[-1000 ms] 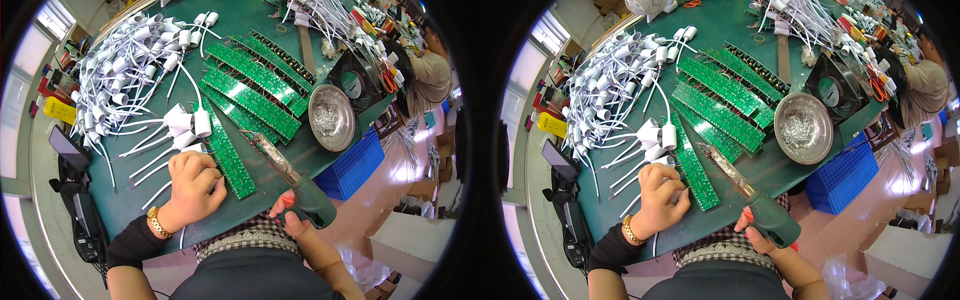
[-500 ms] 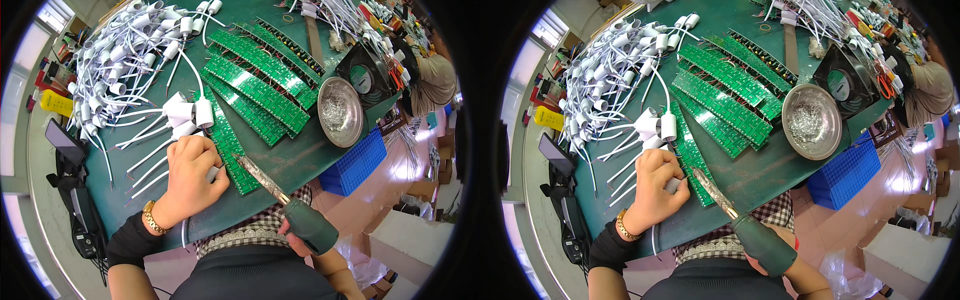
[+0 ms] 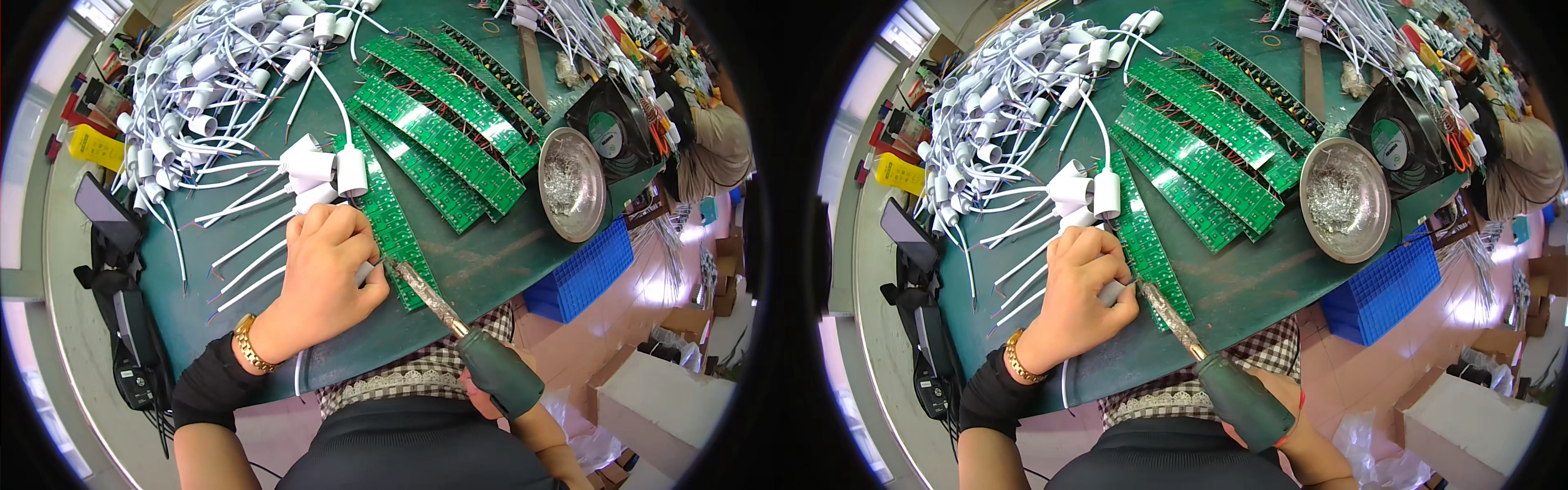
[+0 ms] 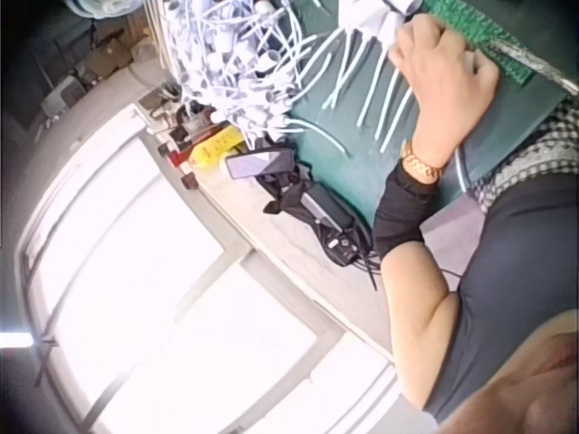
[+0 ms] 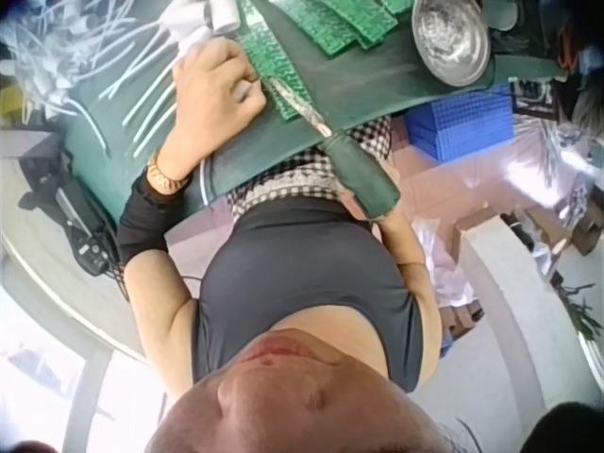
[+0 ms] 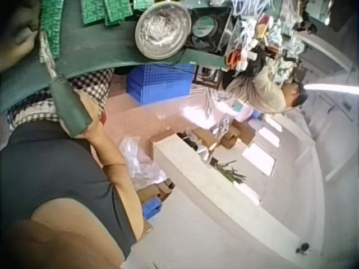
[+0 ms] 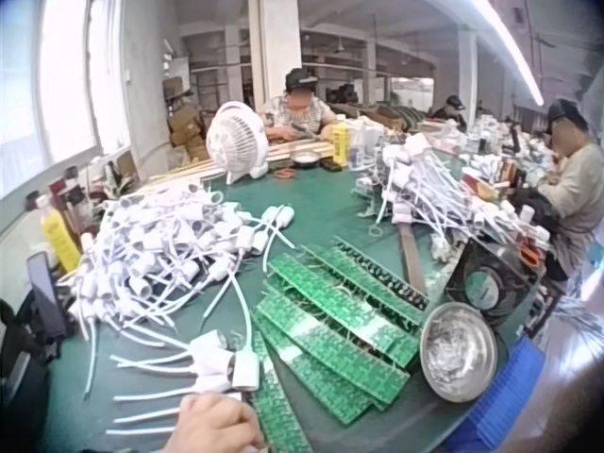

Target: The person solders wires from light socket connectors onto green circuit boards using a soldering iron, positioning each wire and applying heat with the iron by hand.

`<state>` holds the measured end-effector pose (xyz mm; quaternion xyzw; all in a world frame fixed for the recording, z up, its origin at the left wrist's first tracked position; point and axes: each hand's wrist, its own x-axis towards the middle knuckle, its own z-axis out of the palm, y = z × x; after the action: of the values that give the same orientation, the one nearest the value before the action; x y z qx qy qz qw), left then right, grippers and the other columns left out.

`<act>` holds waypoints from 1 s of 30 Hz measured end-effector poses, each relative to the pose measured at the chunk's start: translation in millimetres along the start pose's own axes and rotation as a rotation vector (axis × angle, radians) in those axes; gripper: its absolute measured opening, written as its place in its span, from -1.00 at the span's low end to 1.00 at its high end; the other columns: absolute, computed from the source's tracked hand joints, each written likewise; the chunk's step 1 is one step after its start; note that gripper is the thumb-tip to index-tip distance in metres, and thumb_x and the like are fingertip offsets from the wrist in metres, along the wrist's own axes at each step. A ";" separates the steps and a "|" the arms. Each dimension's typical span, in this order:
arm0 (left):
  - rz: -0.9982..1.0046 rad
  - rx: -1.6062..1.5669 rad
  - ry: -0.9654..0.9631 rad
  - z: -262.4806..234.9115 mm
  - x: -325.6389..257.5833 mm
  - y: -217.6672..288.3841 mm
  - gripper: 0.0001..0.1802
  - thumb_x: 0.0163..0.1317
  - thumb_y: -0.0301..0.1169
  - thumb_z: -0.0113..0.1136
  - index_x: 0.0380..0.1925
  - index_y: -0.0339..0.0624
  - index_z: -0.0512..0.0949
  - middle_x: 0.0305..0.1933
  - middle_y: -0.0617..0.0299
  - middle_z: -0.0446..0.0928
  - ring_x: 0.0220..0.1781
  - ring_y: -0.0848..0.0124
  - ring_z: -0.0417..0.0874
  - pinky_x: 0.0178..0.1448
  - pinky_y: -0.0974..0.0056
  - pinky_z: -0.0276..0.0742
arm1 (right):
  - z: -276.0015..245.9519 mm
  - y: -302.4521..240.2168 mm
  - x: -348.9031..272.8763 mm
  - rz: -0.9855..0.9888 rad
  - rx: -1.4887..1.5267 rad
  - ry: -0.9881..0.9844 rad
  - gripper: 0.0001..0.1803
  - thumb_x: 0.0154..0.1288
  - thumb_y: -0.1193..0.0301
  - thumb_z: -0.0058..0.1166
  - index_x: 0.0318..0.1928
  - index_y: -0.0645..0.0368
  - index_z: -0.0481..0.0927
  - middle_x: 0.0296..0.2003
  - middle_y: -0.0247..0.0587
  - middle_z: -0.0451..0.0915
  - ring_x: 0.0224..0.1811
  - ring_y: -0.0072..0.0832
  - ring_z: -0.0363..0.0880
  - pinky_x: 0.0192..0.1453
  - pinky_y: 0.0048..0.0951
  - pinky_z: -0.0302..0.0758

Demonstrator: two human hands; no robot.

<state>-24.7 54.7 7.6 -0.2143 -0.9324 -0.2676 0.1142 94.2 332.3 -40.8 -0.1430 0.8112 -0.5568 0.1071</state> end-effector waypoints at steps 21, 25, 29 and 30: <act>0.010 -0.044 0.041 1.4 -2.1 -2.7 -0.81 -0.25 -0.54 0.33 -0.57 -0.11 0.53 -0.29 0.32 0.46 -0.16 0.26 0.43 0.01 0.15 0.23 | 9.9 1.7 -2.2 -0.162 -0.209 0.083 -0.96 0.07 0.54 0.10 -0.41 0.23 0.58 -0.49 -0.20 0.56 -0.48 -0.41 0.54 -0.38 -0.45 0.48; 0.006 -0.041 0.035 0.6 -1.8 -2.3 -0.82 -0.25 -0.53 0.33 -0.57 -0.11 0.53 -0.29 0.32 0.46 -0.16 0.27 0.43 0.00 0.15 0.23 | 9.3 1.0 -5.1 -0.142 -0.289 0.052 -0.96 0.08 0.54 0.09 -0.42 0.23 0.58 -0.49 -0.21 0.56 -0.49 -0.41 0.54 -0.38 -0.45 0.48; 0.008 -0.031 0.039 1.7 -2.1 -3.3 -0.83 -0.24 -0.52 0.32 -0.57 -0.11 0.54 -0.29 0.32 0.46 -0.16 0.27 0.43 -0.01 0.16 0.22 | 7.0 -8.7 1.2 -0.118 -0.166 0.065 -0.93 0.12 0.54 0.08 -0.36 0.27 0.57 -0.51 -0.21 0.55 -0.49 -0.43 0.54 -0.38 -0.45 0.49; 0.007 -0.032 0.040 1.5 -1.9 -3.3 -0.83 -0.24 -0.52 0.32 -0.57 -0.11 0.54 -0.29 0.32 0.46 -0.16 0.27 0.43 -0.01 0.16 0.22 | 6.2 -10.7 2.3 -0.117 -0.135 0.053 -0.92 0.15 0.53 0.07 -0.33 0.28 0.56 -0.51 -0.21 0.55 -0.48 -0.45 0.54 -0.37 -0.45 0.49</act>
<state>-24.6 52.3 4.2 -0.2141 -0.9247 -0.2865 0.1303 95.3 322.5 -33.1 -0.1822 0.8396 -0.5099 0.0428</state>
